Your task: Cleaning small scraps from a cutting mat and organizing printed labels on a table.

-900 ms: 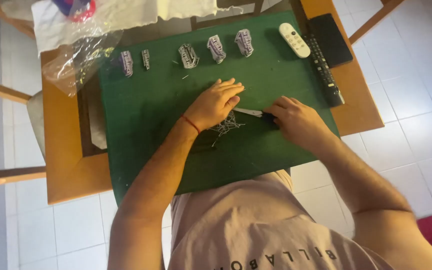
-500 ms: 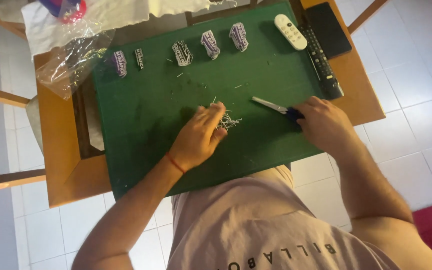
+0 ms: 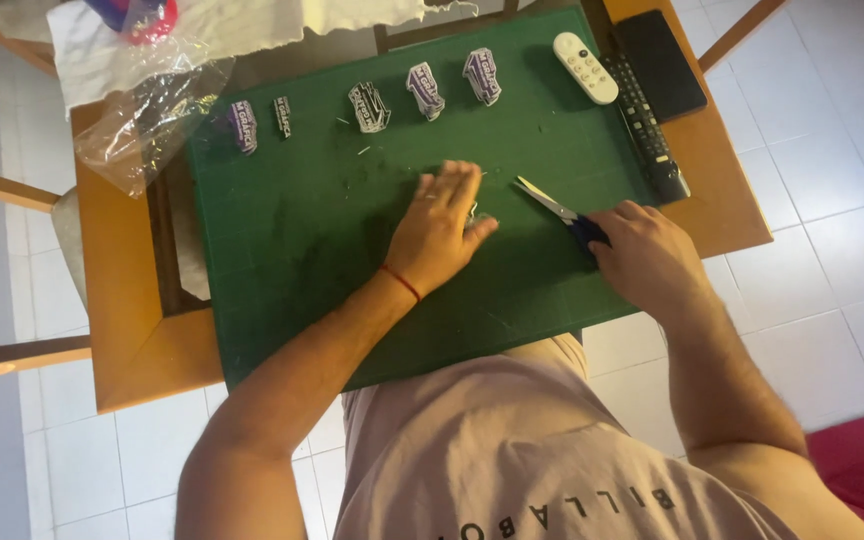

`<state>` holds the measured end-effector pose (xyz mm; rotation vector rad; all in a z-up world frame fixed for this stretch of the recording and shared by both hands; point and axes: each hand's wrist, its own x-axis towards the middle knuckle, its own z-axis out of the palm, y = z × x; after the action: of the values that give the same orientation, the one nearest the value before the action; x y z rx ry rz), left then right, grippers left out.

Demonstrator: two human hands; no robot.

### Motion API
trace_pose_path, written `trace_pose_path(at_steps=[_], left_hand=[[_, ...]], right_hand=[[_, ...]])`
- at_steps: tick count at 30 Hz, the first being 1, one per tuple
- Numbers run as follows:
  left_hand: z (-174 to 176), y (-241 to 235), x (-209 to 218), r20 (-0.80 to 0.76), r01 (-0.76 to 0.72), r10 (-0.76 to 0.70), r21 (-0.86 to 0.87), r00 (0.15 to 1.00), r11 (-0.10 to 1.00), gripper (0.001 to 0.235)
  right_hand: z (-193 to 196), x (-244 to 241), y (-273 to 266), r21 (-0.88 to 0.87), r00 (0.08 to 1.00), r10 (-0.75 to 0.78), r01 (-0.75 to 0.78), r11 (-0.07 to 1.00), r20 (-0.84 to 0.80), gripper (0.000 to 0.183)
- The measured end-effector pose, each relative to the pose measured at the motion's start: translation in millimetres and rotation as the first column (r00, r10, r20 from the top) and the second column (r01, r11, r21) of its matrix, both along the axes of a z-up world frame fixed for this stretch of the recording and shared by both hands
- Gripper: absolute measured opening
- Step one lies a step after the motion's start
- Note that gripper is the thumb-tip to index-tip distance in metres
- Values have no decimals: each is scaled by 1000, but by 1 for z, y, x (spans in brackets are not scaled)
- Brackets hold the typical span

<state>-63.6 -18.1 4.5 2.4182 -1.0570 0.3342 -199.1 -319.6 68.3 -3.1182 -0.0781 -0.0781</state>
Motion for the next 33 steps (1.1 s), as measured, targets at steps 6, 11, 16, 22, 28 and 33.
trace_pose_path(at_steps=[6,11,16,22,28,33], left_hand=[[-51,11,1,25,164,-163,-134,986,977,25],[13,33,-20,3,101,-101,-107,995,989,80],[3,31,-19,52,74,-78,76,996,994,101],[19,44,-3,77,130,-116,-215,990,968,90],[24,99,52,164,-98,146,-272,976,957,52],[20,92,19,82,203,-201,-22,976,979,118]], right_hand=[[-9,4,0,-31,999,16,-15,999,42,33],[-15,8,0,-21,994,52,-50,999,95,31],[-18,20,10,-3,984,92,-93,996,153,31],[-11,30,18,89,961,131,-156,984,242,27],[-7,28,17,130,935,157,-207,970,317,26],[-7,26,26,208,924,156,-238,949,348,21]])
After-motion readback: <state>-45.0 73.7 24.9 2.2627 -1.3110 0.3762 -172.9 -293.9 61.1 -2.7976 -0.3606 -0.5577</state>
